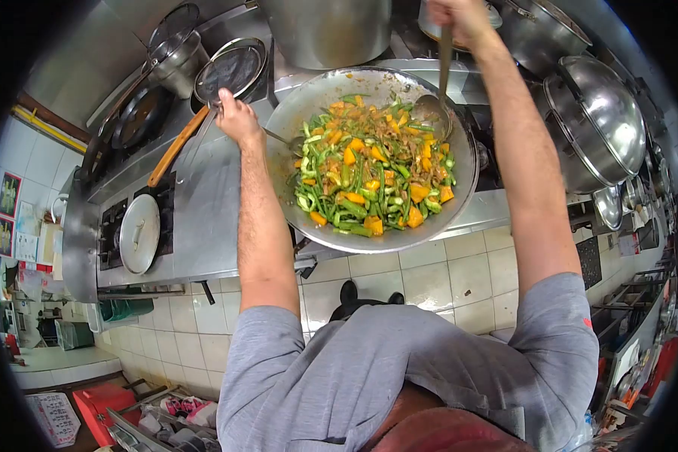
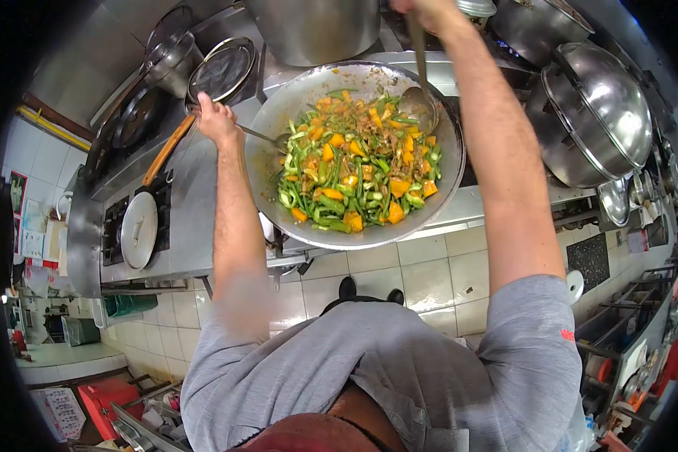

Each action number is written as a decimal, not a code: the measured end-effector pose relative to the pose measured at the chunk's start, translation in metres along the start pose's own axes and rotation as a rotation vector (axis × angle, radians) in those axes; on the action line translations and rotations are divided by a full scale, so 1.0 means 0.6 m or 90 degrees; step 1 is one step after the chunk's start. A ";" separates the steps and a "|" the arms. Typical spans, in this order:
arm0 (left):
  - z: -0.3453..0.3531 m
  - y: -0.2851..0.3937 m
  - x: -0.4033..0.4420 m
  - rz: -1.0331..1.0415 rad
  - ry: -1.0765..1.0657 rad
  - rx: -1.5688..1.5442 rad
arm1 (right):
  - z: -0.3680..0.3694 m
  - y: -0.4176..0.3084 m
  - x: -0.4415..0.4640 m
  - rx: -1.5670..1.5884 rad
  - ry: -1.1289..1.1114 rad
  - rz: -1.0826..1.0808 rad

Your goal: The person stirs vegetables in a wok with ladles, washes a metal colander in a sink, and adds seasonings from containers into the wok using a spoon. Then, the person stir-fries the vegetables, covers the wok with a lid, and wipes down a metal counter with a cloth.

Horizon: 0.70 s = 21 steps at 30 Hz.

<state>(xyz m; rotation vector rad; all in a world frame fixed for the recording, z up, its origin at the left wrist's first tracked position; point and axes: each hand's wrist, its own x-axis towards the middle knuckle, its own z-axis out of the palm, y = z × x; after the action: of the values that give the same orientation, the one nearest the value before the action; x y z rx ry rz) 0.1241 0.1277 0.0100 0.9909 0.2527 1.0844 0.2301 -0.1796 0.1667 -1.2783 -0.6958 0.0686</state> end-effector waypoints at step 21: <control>0.158 -0.033 -0.156 -0.010 -0.224 -0.087 | 0.005 0.053 -0.262 0.119 -0.031 -0.425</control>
<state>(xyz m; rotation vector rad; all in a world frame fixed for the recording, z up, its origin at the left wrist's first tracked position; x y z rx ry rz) 0.1489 -0.0041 0.0227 1.0349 -0.0980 0.8831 0.1139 -0.2327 0.0701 -0.8190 -1.1001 -0.3745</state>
